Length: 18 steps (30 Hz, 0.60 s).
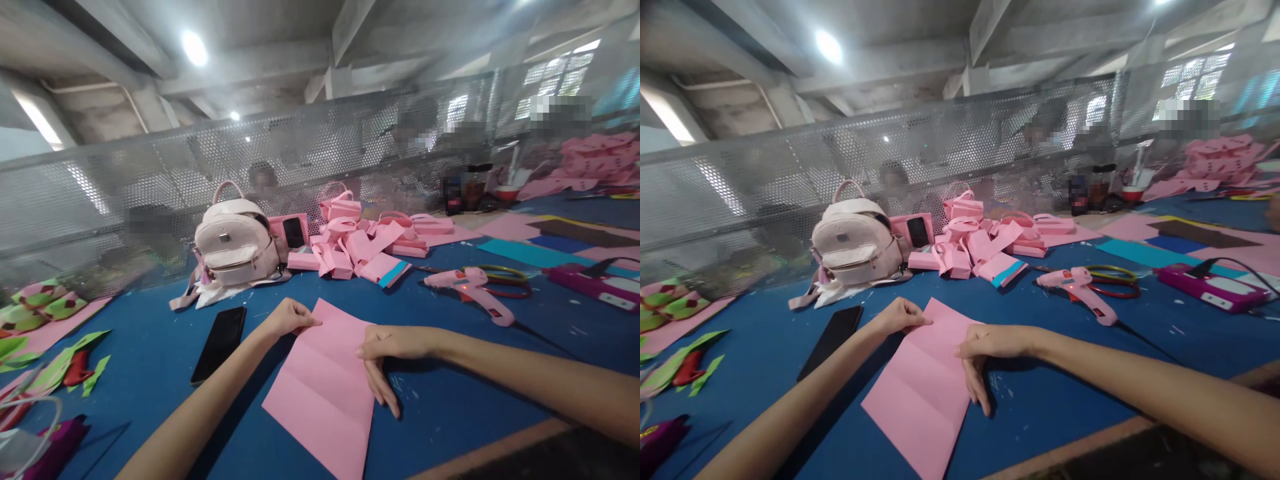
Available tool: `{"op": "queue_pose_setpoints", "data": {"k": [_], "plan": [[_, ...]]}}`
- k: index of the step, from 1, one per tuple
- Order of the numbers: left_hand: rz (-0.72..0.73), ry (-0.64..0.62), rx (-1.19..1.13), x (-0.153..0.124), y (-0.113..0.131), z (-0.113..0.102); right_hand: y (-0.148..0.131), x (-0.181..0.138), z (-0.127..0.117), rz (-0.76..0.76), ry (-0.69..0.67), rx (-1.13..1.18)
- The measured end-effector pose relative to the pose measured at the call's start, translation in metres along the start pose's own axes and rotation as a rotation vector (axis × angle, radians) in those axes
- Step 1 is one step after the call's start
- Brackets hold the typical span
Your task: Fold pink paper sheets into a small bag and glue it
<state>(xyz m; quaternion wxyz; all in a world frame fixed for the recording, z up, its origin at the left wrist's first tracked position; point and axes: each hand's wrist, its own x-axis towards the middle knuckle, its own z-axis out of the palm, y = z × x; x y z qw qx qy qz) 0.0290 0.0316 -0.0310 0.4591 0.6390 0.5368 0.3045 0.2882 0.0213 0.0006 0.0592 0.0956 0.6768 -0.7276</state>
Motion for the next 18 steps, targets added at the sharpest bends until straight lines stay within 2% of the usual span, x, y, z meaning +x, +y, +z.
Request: {"op": "queue_pose_setpoints", "data": {"k": [3,8,11,13,16,18], "plan": [[-0.006,0.001,0.007,0.000,-0.001,0.000,0.004,0.011,-0.009,0.089,-0.094,0.044],[-0.015,-0.009,0.010,0.001,-0.002,-0.002,0.008,0.034,-0.030,0.276,-0.435,0.032],[-0.021,-0.014,0.006,0.002,-0.002,-0.003,-0.001,0.037,-0.037,0.366,-0.535,0.009],[-0.024,-0.017,0.003,0.003,-0.002,-0.003,-0.010,0.039,-0.041,0.278,-0.437,0.001],[-0.029,-0.022,0.001,0.004,-0.004,-0.004,-0.016,0.048,-0.049,-0.004,-0.125,-0.008],[-0.034,-0.019,-0.002,0.005,-0.005,-0.004,-0.012,0.057,-0.056,-0.052,-0.066,-0.027]]}}
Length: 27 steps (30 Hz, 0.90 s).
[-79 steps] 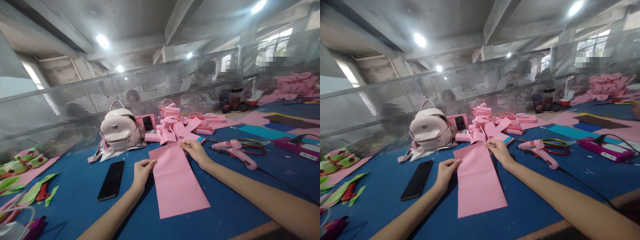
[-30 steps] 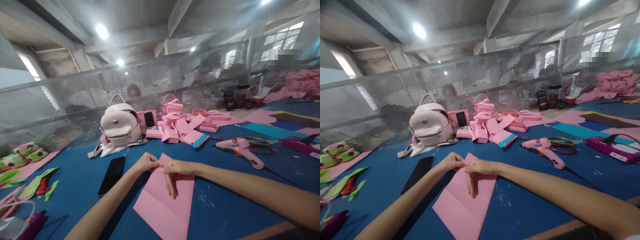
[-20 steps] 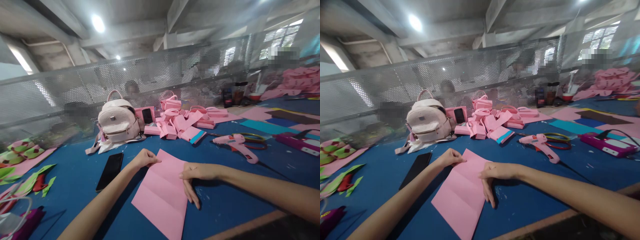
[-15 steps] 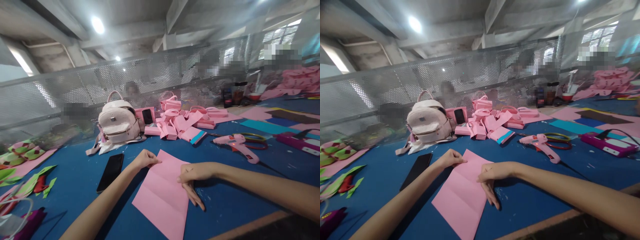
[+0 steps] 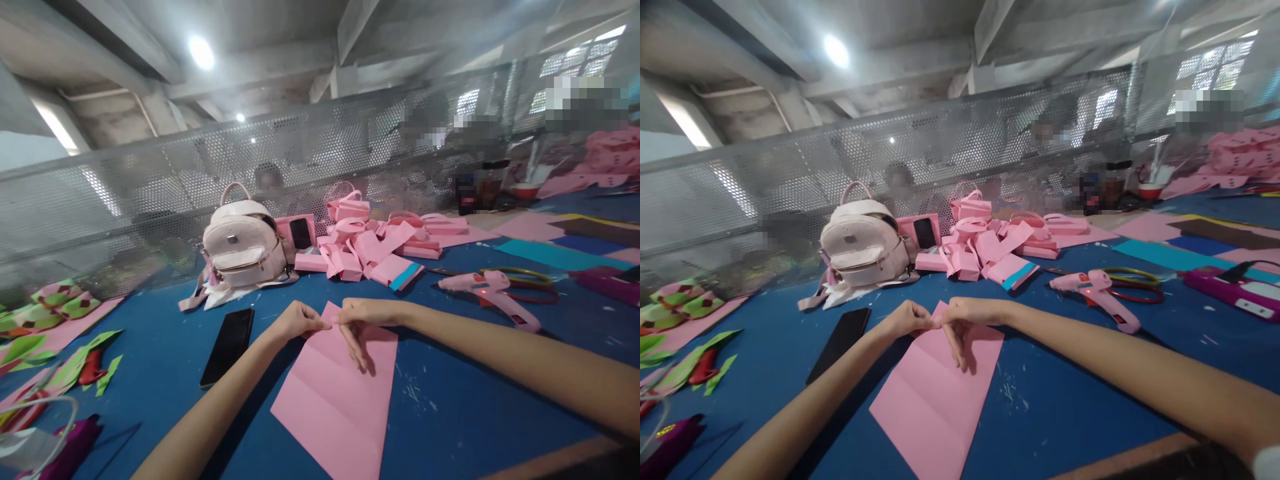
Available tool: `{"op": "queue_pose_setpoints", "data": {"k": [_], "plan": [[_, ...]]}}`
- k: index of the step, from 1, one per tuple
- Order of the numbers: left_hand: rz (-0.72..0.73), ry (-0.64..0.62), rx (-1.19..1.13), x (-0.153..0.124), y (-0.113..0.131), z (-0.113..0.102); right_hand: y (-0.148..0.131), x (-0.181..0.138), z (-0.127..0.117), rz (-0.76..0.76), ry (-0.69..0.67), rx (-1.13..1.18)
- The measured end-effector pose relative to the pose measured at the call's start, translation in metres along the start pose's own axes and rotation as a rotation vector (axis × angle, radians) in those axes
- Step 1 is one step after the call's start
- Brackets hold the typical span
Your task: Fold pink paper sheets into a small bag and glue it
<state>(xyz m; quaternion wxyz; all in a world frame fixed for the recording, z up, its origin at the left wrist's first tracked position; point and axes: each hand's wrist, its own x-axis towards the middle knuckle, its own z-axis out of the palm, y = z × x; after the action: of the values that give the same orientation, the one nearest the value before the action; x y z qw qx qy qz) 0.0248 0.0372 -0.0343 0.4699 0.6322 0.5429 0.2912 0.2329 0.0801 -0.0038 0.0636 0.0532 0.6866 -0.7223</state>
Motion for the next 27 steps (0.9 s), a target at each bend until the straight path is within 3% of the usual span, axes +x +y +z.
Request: {"op": "queue_pose_setpoints", "data": {"k": [6,15,20,22,25,27], "plan": [[0.004,0.009,-0.003,-0.001,0.000,0.002,0.016,-0.006,-0.011,0.152,-0.091,-0.052],[0.009,0.040,-0.015,-0.004,0.003,0.007,0.025,-0.058,0.003,0.271,0.002,-0.057],[-0.001,0.103,-0.057,-0.004,0.001,0.007,0.002,-0.055,0.007,0.391,-0.092,-0.127],[-0.013,0.135,-0.080,-0.002,-0.003,0.008,-0.013,-0.048,0.009,0.335,-0.078,-0.197],[-0.027,0.178,-0.098,0.002,-0.011,0.010,-0.025,-0.028,0.011,0.019,0.093,-0.239],[-0.033,0.214,-0.115,0.004,-0.016,0.012,-0.021,-0.008,0.009,-0.101,0.150,-0.211]]}}
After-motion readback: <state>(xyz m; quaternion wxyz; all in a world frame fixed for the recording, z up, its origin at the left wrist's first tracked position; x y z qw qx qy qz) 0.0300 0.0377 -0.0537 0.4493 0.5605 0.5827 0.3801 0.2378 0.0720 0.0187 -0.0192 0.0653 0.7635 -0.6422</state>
